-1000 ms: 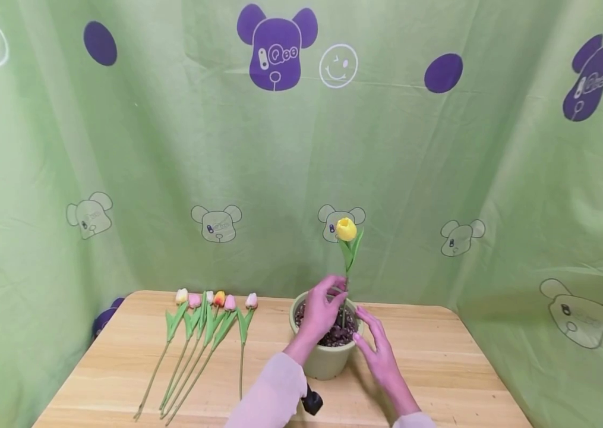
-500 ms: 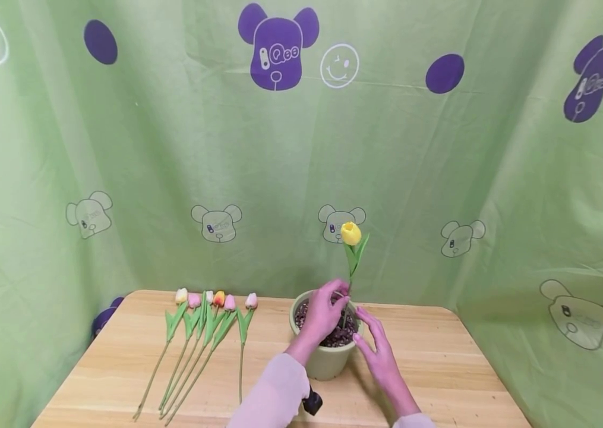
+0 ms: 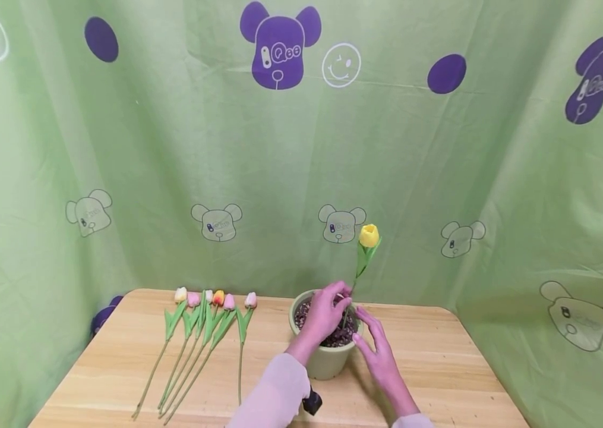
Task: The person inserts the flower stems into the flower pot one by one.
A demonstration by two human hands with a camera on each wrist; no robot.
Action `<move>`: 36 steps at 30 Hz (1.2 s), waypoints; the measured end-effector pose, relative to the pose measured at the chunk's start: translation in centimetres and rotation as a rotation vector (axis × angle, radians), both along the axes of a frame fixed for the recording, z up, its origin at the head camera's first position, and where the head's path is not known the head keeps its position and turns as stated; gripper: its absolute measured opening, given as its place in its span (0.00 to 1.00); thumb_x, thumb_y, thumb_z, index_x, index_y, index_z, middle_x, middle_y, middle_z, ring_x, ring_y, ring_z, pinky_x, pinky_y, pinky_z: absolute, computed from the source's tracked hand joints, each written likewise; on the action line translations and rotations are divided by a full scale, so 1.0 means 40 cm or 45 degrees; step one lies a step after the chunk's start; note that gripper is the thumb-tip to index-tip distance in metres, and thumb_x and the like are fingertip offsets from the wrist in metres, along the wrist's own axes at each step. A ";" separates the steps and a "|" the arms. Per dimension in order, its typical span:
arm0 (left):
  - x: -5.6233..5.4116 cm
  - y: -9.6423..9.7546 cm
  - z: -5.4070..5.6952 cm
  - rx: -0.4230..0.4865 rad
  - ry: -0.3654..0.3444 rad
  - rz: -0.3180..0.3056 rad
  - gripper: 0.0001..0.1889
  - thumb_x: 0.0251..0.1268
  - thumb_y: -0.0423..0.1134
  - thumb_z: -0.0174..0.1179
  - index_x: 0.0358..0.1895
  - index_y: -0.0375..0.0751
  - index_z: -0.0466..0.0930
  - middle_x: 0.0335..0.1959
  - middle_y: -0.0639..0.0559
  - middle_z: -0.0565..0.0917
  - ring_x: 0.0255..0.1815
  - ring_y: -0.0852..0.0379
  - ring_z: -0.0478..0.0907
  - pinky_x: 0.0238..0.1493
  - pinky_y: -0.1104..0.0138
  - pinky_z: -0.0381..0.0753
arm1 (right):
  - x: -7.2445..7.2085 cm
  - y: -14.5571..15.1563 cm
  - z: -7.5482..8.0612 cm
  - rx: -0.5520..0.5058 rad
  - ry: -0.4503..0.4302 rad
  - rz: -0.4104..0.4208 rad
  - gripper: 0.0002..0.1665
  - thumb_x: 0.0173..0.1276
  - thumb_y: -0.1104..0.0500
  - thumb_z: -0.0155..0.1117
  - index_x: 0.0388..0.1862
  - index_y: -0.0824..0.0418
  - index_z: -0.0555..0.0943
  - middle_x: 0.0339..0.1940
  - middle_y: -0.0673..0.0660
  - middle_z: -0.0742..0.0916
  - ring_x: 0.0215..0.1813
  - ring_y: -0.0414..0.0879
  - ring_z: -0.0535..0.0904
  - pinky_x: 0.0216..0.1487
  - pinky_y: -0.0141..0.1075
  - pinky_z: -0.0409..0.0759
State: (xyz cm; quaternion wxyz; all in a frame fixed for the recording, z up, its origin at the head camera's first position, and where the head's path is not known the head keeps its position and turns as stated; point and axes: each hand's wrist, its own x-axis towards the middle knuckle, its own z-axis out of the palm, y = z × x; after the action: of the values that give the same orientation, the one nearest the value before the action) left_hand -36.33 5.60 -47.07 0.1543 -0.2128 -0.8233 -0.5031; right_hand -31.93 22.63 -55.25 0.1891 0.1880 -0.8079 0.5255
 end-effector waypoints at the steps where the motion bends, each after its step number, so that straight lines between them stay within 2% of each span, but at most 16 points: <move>1: 0.000 0.000 0.001 0.001 -0.006 -0.008 0.09 0.73 0.33 0.62 0.51 0.49 0.84 0.50 0.50 0.89 0.52 0.56 0.85 0.56 0.68 0.85 | 0.000 0.000 0.001 -0.002 0.000 -0.002 0.32 0.78 0.61 0.59 0.78 0.56 0.67 0.81 0.61 0.68 0.79 0.41 0.60 0.76 0.75 0.51; 3: 0.001 -0.001 0.003 -0.007 -0.007 -0.009 0.09 0.73 0.33 0.62 0.51 0.48 0.84 0.50 0.50 0.89 0.51 0.57 0.85 0.55 0.69 0.85 | -0.001 0.000 0.002 -0.004 -0.002 -0.005 0.32 0.78 0.61 0.59 0.78 0.56 0.67 0.81 0.60 0.68 0.79 0.44 0.60 0.76 0.76 0.51; 9: 0.005 -0.005 0.003 -0.078 0.029 0.019 0.07 0.70 0.32 0.64 0.47 0.47 0.84 0.45 0.50 0.89 0.47 0.58 0.85 0.53 0.70 0.85 | -0.003 -0.004 -0.002 0.008 -0.007 0.006 0.32 0.78 0.61 0.58 0.79 0.55 0.67 0.82 0.61 0.66 0.80 0.62 0.59 0.74 0.78 0.51; 12: 0.007 -0.004 0.001 -0.108 0.032 0.020 0.07 0.70 0.32 0.65 0.47 0.46 0.85 0.45 0.49 0.90 0.47 0.57 0.85 0.54 0.69 0.85 | -0.003 -0.004 -0.005 0.004 -0.007 0.005 0.32 0.78 0.61 0.58 0.79 0.55 0.67 0.82 0.63 0.66 0.80 0.65 0.58 0.74 0.79 0.50; 17: 0.004 0.001 -0.003 -0.149 0.026 0.036 0.07 0.70 0.33 0.65 0.47 0.47 0.85 0.45 0.52 0.90 0.47 0.58 0.85 0.55 0.68 0.86 | -0.001 0.002 -0.005 0.017 -0.021 -0.008 0.32 0.78 0.61 0.58 0.79 0.55 0.67 0.82 0.63 0.66 0.80 0.65 0.58 0.73 0.79 0.51; 23: -0.002 0.000 -0.006 -0.191 0.066 0.052 0.06 0.69 0.33 0.66 0.45 0.46 0.85 0.43 0.53 0.90 0.47 0.56 0.86 0.55 0.66 0.87 | -0.003 0.001 -0.002 0.012 -0.015 0.006 0.32 0.78 0.61 0.58 0.79 0.56 0.66 0.82 0.63 0.66 0.80 0.65 0.59 0.73 0.80 0.50; 30: 0.002 0.001 -0.009 -0.265 0.046 0.052 0.07 0.70 0.34 0.65 0.48 0.46 0.85 0.43 0.53 0.89 0.46 0.59 0.85 0.55 0.69 0.86 | 0.000 -0.001 -0.010 0.005 -0.050 -0.004 0.32 0.79 0.59 0.58 0.79 0.53 0.66 0.82 0.61 0.66 0.80 0.64 0.59 0.73 0.79 0.51; 36: -0.003 0.003 -0.003 -0.303 0.070 0.058 0.07 0.71 0.34 0.65 0.48 0.43 0.85 0.41 0.53 0.89 0.44 0.59 0.85 0.54 0.70 0.85 | -0.004 0.006 -0.004 0.013 -0.049 -0.005 0.32 0.79 0.59 0.58 0.79 0.52 0.66 0.82 0.61 0.66 0.81 0.64 0.58 0.73 0.79 0.51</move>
State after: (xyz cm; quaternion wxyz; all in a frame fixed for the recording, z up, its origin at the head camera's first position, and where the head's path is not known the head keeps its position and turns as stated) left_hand -36.45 5.74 -47.18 0.1617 -0.2247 -0.8773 -0.3920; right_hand -32.11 22.88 -55.41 0.1737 0.1771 -0.8144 0.5245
